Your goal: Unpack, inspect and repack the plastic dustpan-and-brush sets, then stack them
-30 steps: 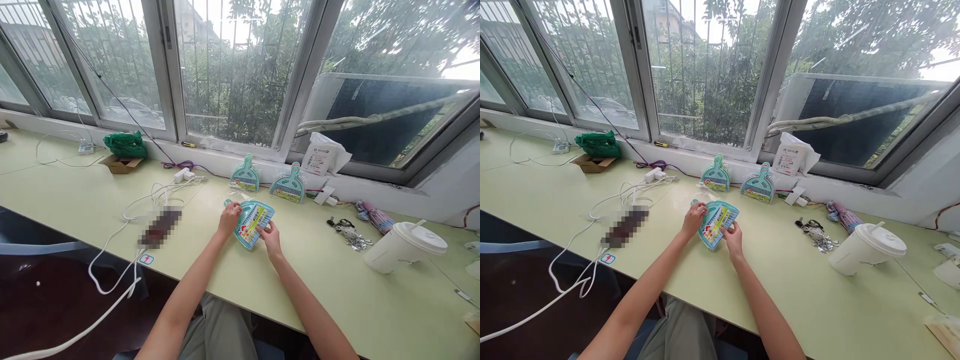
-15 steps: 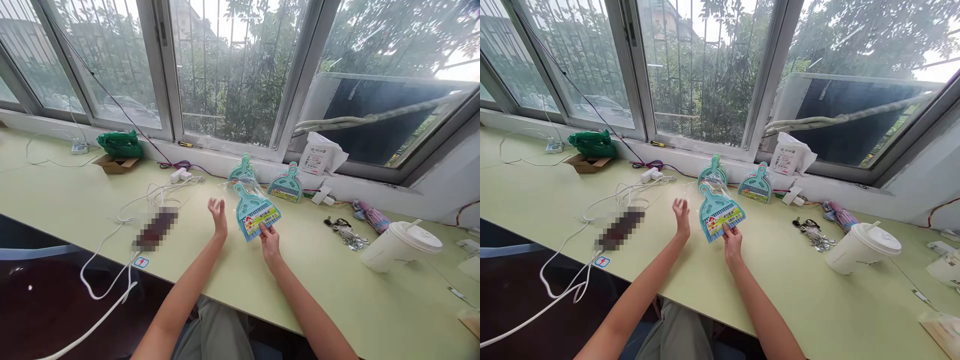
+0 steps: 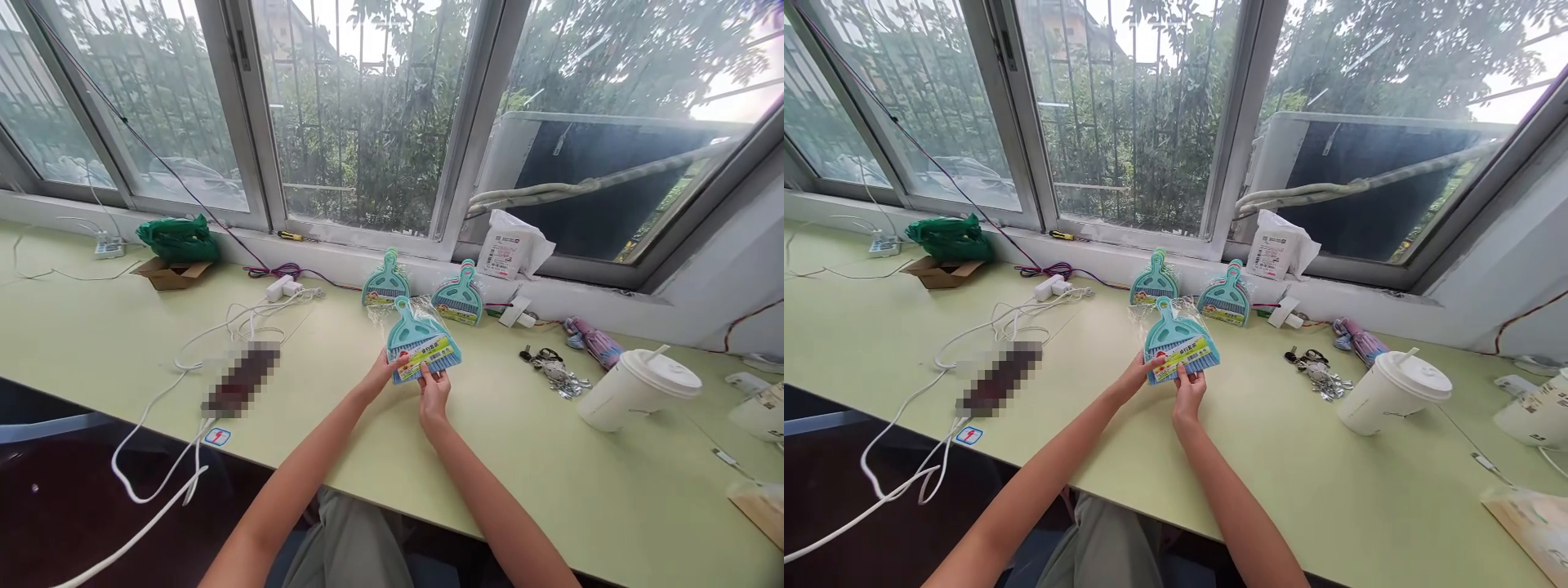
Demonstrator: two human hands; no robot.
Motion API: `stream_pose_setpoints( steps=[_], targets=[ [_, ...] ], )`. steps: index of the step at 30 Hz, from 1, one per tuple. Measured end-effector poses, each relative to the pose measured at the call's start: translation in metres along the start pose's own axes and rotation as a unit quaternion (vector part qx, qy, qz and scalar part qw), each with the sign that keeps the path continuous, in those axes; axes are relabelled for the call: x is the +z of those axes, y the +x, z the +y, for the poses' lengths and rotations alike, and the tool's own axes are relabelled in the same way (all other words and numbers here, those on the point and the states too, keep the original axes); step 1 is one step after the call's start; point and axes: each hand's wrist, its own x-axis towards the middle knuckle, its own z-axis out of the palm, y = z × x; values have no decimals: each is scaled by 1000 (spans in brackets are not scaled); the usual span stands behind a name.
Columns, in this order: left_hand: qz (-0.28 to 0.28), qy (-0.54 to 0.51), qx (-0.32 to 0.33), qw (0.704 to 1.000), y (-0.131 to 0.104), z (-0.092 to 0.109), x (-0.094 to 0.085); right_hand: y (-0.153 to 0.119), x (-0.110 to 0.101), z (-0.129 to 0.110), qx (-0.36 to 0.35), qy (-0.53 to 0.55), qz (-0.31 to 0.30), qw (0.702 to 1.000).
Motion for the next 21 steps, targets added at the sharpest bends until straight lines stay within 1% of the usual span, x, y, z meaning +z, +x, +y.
stream_pose_setpoints(
  steps=[4,7,9,11,15,16,17,18,19,21],
  targets=[
    [95,52,28,994,3,-10,3,-1,2,-3,-12,-3,-23,1000],
    [159,89,79,980,4,-11,7,2,3,-9,-16,5,-60,998],
    [171,119,109,972,3,-9,7,5,3,-13,-8,17,-91,996],
    [166,154,120,967,2,-7,7,8,2,-16,9,30,-101,994],
    [149,229,97,957,0,-9,7,15,-3,-15,38,47,-72,996],
    [152,248,100,951,-2,-9,8,16,-4,-14,41,45,-69,996],
    [167,271,115,941,-3,-8,9,18,-6,-13,42,40,-68,996],
    [196,300,139,923,-5,-6,10,20,-7,-12,41,34,-65,996],
    [236,334,169,897,-7,-3,11,21,-9,-11,37,28,-58,997],
    [314,416,225,823,-11,7,9,23,-11,-10,30,17,-38,999]
  ],
)
